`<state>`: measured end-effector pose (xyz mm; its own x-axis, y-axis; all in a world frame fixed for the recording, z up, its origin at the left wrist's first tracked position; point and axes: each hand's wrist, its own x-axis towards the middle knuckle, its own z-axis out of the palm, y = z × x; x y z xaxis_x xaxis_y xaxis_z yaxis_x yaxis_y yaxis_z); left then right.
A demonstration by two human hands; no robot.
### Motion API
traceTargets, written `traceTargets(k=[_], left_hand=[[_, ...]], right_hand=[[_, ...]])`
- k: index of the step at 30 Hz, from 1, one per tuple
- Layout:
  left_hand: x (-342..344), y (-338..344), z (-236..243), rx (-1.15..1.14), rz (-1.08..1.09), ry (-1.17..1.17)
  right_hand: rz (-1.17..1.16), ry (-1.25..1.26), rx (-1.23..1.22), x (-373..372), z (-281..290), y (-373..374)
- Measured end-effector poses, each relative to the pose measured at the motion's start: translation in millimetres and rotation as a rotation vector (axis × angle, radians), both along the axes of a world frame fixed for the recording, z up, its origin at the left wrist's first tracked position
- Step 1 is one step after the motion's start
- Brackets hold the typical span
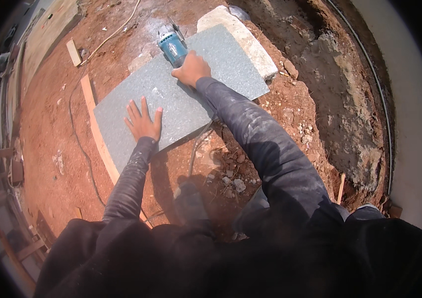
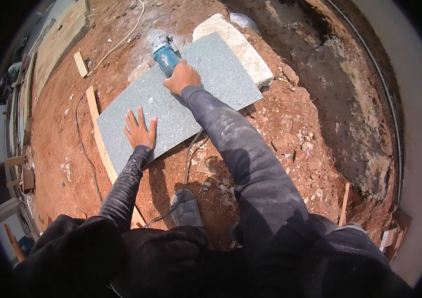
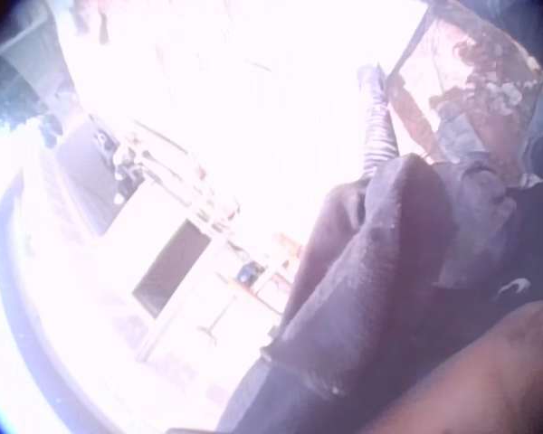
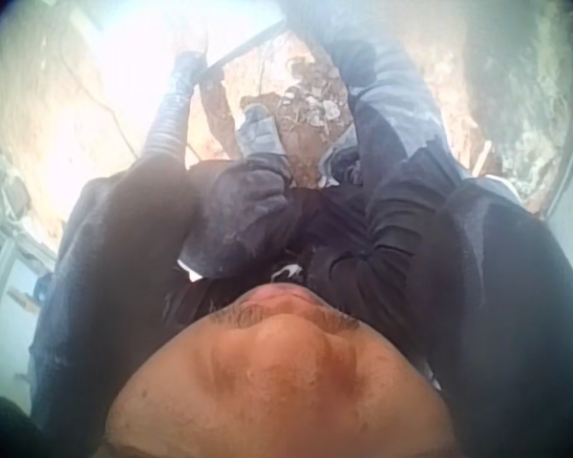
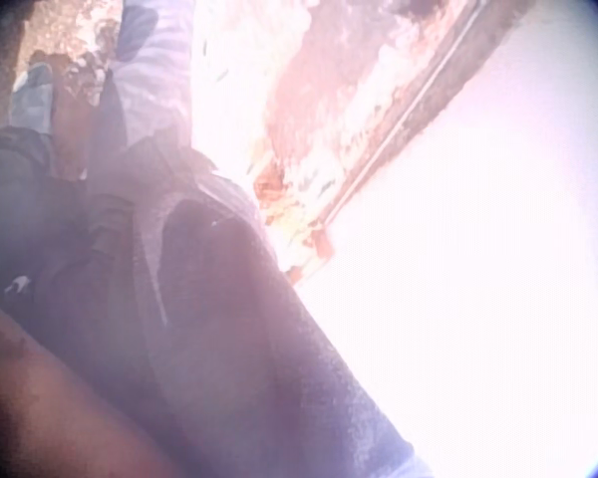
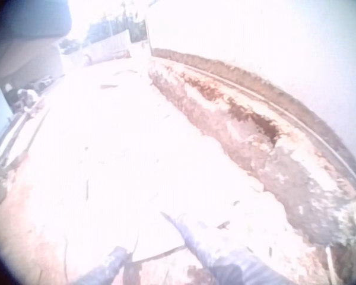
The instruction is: The person measures and marks a gray tile with a ruler, set square, and pencil, then uses an angle grinder to cut along the marked line. The tile is repositioned and cut again to complete the shape.
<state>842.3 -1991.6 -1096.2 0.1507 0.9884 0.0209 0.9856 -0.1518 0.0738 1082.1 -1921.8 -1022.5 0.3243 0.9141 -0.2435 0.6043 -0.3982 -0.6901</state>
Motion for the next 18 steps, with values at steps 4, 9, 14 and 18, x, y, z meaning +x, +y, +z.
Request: traceTargets(k=[4, 9, 14, 18], left_hand=[[0.0, -0.4, 0.8, 0.002, 0.007, -0.004], [2.9, 0.3, 1.8, -0.004, 0.004, -0.005], [2.5, 0.0, 4.8, -0.008, 0.011, -0.010], [2.8, -0.2, 4.7, -0.011, 0.010, -0.002]], right_hand=[[0.000, -0.006, -0.013, -2.5, -0.3, 2.8], [-0.011, 0.042, -0.079, 0.0, 7.4, 5.0], [-0.023, 0.057, -0.089, -3.7, 10.2, 7.5], [-0.042, 0.032, -0.055, -7.7, 2.4, 10.4]])
